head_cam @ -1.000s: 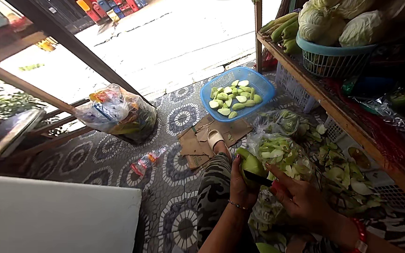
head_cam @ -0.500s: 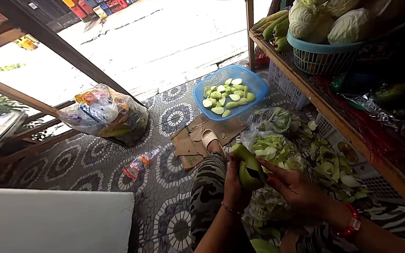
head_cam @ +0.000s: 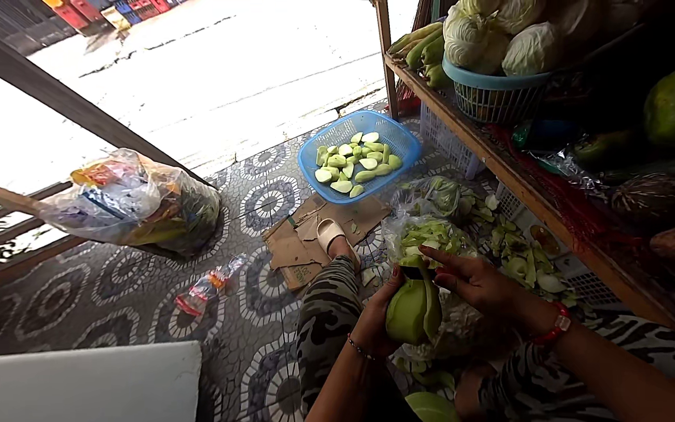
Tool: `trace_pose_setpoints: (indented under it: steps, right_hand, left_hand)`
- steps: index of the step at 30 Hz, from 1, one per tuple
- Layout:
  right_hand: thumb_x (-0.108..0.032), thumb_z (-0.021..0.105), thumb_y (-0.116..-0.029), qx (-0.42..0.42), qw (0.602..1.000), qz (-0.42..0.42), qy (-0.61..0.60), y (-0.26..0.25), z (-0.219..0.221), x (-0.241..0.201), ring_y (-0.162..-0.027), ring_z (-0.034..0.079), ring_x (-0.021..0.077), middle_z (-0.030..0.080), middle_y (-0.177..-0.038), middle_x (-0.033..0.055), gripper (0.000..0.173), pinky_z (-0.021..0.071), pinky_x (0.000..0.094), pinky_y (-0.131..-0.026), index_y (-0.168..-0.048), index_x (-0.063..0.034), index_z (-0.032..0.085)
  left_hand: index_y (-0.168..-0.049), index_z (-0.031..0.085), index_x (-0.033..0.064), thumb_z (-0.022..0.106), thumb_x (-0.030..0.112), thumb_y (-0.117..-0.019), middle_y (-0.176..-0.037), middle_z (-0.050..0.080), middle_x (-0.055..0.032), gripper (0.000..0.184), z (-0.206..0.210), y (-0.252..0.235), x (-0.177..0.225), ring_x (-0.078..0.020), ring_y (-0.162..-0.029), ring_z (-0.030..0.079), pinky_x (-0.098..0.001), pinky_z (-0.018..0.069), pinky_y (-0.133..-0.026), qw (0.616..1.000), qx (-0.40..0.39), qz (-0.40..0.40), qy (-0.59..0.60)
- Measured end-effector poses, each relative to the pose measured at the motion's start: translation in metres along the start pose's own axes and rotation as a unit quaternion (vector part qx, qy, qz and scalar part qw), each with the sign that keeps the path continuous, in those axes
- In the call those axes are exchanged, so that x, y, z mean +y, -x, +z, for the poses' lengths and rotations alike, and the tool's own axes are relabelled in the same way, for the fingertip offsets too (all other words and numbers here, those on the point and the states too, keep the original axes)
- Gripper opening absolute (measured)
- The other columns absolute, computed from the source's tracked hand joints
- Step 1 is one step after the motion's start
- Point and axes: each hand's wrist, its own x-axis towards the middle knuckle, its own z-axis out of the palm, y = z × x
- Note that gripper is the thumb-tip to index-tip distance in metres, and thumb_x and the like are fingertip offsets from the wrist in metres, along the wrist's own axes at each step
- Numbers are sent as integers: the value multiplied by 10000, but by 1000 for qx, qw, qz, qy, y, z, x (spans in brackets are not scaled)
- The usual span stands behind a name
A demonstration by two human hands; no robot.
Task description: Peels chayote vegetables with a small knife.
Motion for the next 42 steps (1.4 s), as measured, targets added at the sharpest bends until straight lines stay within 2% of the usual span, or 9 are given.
trace_pose_setpoints:
  steps: [3,5,7,9,12,15,20,35,42]
  right_hand:
    - [-362,505,-1067,-71,994,70,-53,-8,-13,-3,-627,419,-15,548,-765,-42,538,385,171,-611,-1553,-137,449]
    - [-322,459,-1091,-92,988,118,-30,-14,-23,6,-662,458,39,616,-843,28,504,416,230,-649,-1554,-124,443]
    - [-329,412,-1113,-94,973,207,27,-17,-37,22,-925,616,202,680,-1180,161,489,489,397,-861,-1558,-129,439]
    - [-350,396,-1117,-65,956,280,62,-17,-48,31,-1191,618,348,609,-1381,215,510,438,551,-1038,-1570,-116,418]
    - [-392,417,-1103,51,953,277,112,-12,-49,20,-1001,651,394,677,-1158,244,540,468,613,-913,-1553,-94,436]
    - [-366,410,-1074,135,971,143,134,-4,-17,0,-692,585,306,656,-846,174,551,486,536,-661,-1511,-39,484]
    - [-367,442,-1022,152,966,-76,194,11,52,-21,-462,542,209,601,-601,58,574,464,397,-441,-1405,34,589]
    - [-360,396,-1060,205,923,-113,307,0,67,-13,-525,592,246,648,-716,113,493,462,343,-462,-1317,-73,704]
    - [-383,410,-1076,165,975,-60,138,3,59,-16,-595,634,215,703,-798,108,476,516,356,-519,-1404,-134,649]
  left_hand:
    - [-1360,550,131,234,485,-1088,-1059,714,-103,547,-5,0,5,-228,-889,729,-370,625,-686,1000,4,-26,-16]
    - [-1379,533,130,247,518,-1079,-1038,720,-111,567,-5,3,7,-244,-871,734,-380,627,-684,999,-24,-46,-17]
    - [-1399,539,133,376,566,-1047,-1059,720,-117,581,-6,9,7,-259,-894,736,-391,632,-707,995,-75,-66,1]
    - [-1341,591,120,420,554,-1036,-1082,723,-129,557,-3,10,9,-269,-930,731,-411,623,-760,997,-50,-50,23]
    - [-1264,528,72,245,456,-1106,-1124,710,-152,503,4,-1,8,-255,-926,726,-371,609,-783,993,97,35,58]
    - [-1289,513,49,250,428,-1115,-1082,655,-148,493,4,-12,7,-243,-903,672,-389,573,-774,958,259,104,63]
    - [-1209,531,56,306,409,-1102,-952,654,-97,432,12,-17,3,-191,-839,678,-364,586,-763,936,290,187,68]
    - [-1180,548,61,240,480,-1106,-944,665,-120,526,29,-35,-6,-206,-810,693,-341,589,-697,893,344,229,179]
    - [-1206,542,59,214,424,-1121,-956,682,-91,498,26,-35,0,-171,-831,708,-314,605,-707,901,306,282,118]
